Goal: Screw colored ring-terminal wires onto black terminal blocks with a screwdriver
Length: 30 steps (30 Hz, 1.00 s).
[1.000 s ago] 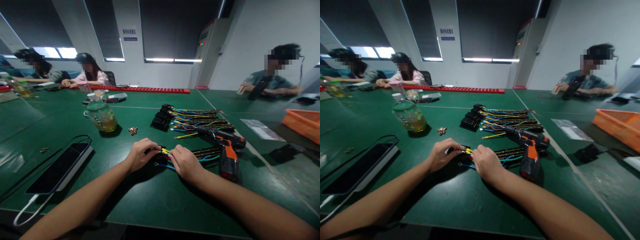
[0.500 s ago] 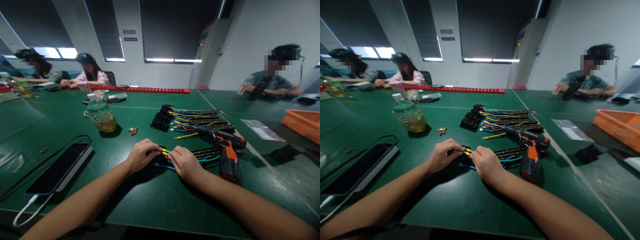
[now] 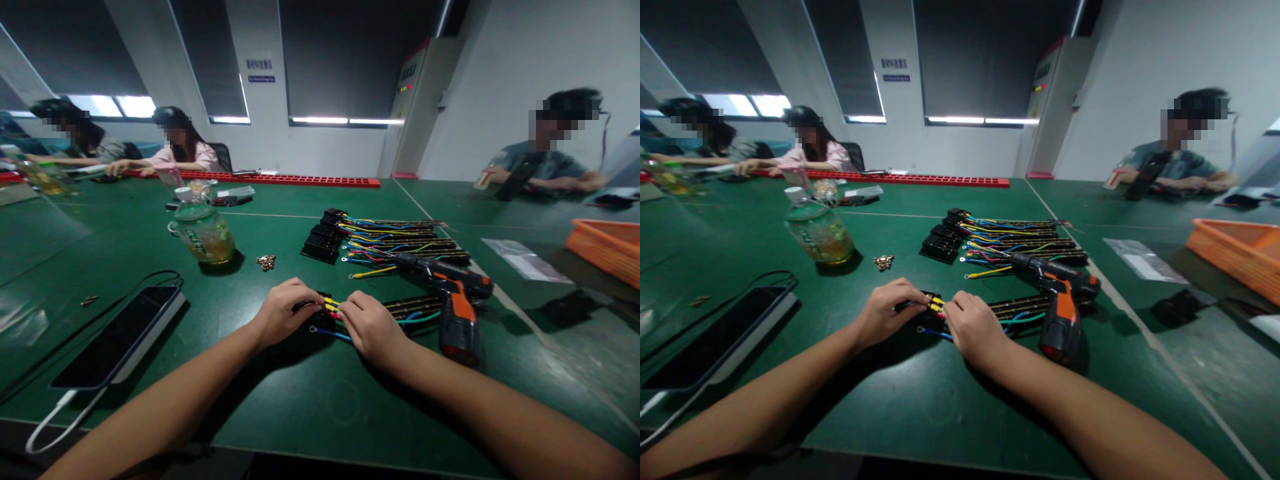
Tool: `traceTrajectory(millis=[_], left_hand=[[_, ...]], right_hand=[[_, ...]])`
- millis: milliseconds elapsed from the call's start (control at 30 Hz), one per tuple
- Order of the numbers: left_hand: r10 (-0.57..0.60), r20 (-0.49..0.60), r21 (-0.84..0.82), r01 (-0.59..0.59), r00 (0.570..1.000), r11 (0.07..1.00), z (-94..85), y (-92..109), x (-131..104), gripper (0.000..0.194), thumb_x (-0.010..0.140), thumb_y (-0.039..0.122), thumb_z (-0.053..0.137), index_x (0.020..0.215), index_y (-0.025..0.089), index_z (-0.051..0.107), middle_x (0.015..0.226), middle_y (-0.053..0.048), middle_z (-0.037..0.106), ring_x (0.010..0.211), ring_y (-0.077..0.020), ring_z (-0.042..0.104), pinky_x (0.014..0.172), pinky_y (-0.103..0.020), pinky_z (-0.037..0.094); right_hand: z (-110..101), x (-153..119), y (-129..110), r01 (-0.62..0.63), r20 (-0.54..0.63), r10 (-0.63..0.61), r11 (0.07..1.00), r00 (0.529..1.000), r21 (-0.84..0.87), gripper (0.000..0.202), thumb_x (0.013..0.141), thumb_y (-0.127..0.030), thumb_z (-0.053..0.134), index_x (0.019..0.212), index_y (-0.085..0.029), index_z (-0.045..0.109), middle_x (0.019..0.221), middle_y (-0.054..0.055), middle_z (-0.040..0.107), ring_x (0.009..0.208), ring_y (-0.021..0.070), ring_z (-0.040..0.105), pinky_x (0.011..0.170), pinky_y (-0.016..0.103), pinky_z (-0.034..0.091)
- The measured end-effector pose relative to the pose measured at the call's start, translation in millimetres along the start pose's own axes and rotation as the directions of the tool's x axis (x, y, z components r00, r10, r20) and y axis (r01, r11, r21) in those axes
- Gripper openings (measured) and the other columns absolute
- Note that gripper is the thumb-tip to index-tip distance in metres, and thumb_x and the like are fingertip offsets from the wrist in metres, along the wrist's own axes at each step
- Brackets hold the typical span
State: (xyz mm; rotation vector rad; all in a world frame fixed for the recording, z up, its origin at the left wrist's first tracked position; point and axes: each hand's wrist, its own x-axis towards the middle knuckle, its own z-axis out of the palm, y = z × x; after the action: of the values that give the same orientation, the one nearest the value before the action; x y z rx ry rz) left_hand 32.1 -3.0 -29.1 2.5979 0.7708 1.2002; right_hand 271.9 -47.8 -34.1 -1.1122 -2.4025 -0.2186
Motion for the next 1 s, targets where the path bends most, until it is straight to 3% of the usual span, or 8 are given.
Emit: traceTrajectory(millis=[533,1000], left_hand=[[0.012,0.039,-0.024,-0.012,0.999,1.000,-1.9,6,3,0.011,0.099,0.024,0.066,0.098,0.020,0.076,0.087,-0.005,0.077,0.081,-0.0177,0.066,0.075,-0.030,0.055],[-0.056,0.061,-0.100,0.062,0.997,0.993,-6.7,10,3,0.009,0.094,0.019,0.067,0.093,0.020,0.075,0.084,-0.004,0.075,0.081,-0.0174,0.064,0.073,-0.029,0.052]], right_hand=[[0,1,1,0.048,-0.020,-0.048,0.999,0.999,0.000,0.024,0.104,-0.018,0.047,0.090,-0.015,0.066,0.088,0.007,0.063,0.081,0.0193,0.053,0.078,0.032,0.044],[-7,0,-3,-0.028,-0.004,0.029,0.989,1.000,0.146,0.018,0.101,-0.016,0.050,0.092,-0.014,0.066,0.090,0.008,0.061,0.084,0.0184,0.057,0.079,0.031,0.047]])
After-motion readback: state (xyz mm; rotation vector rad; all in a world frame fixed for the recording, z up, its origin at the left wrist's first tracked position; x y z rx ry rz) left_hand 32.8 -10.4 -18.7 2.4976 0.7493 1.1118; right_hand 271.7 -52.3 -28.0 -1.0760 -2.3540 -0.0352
